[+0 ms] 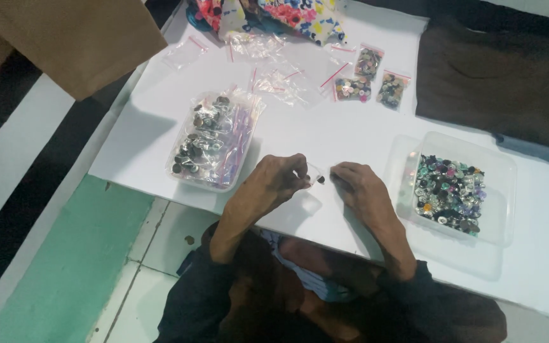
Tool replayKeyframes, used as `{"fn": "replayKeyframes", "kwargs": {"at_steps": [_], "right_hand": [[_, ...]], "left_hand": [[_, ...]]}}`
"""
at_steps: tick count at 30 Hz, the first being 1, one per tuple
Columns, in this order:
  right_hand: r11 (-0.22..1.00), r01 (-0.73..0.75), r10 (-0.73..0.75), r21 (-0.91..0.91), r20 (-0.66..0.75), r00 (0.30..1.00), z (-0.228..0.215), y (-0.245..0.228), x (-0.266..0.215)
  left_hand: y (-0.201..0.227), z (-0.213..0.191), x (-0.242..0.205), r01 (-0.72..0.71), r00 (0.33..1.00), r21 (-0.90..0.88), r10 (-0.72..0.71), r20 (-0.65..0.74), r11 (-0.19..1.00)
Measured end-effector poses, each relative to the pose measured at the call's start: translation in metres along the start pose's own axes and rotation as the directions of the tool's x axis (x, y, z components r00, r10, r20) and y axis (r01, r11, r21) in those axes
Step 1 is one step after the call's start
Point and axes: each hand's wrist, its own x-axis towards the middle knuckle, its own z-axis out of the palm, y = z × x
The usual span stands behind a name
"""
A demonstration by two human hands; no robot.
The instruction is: Sorting and picking small black buttons from a container and placing them on a table
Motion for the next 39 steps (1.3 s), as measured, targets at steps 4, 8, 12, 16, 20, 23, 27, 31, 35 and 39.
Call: {"fn": "replayKeyframes", "kwargs": {"at_steps": [4,8,12,16,20,23,27,31,35,39], "right_hand": [[0.994,0.059,-0.043,0.088,-0.174,0.984,0.002,0.007,-0.005],[0.974,0.082,-0.011,0.209,-0.318,0.948,0.005,0.018,-0.012],[0.883,0.073,0.124,0.464,-0.379,0.917,-0.003,0.012,-0.022],[0.776,0.126,0.186,0.618,-0.416,0.89,-0.03,-0.036,-0.028],[0.801,0.334,-0.011,0.497,-0.546,0.838,-0.039,-0.065,-0.017],[0.855,0.41,-0.165,0.318,-0.582,0.796,-0.03,-0.07,-0.012],[0.885,0.426,-0.263,0.187,-0.553,0.79,-0.026,-0.075,-0.013],[0.871,0.448,-0.281,0.202,-0.542,0.792,-0.019,-0.07,-0.011],[0.89,0.406,-0.243,0.208,-0.536,0.808,-0.019,-0.074,-0.009],[0.909,0.383,-0.24,0.166,-0.542,0.805,-0.018,-0.069,-0.006]], "left_hand": [[0.008,0.001,0.004,-0.004,1.0,-0.001,0.004,-0.002,1.0],[0.018,0.004,0.009,-0.034,0.999,0.065,0.033,0.02,0.997],[0.006,0.011,0.009,0.018,1.0,0.087,-0.019,0.015,0.996],[0.008,0.012,0.01,0.029,0.999,0.031,-0.03,0.026,0.999],[0.03,0.006,0.01,0.039,0.999,-0.042,-0.038,0.027,0.998],[0.014,0.011,0.012,0.024,1.0,-0.025,-0.024,0.001,0.999],[0.001,0.012,0.013,0.015,0.999,0.019,-0.014,-0.035,1.0],[-0.003,0.015,0.012,0.02,0.999,-0.003,-0.02,-0.047,1.0],[-0.004,0.019,0.014,0.009,0.999,-0.03,-0.01,-0.046,1.0],[-0.008,0.019,0.016,0.015,0.999,-0.012,-0.015,-0.046,1.0]]}}
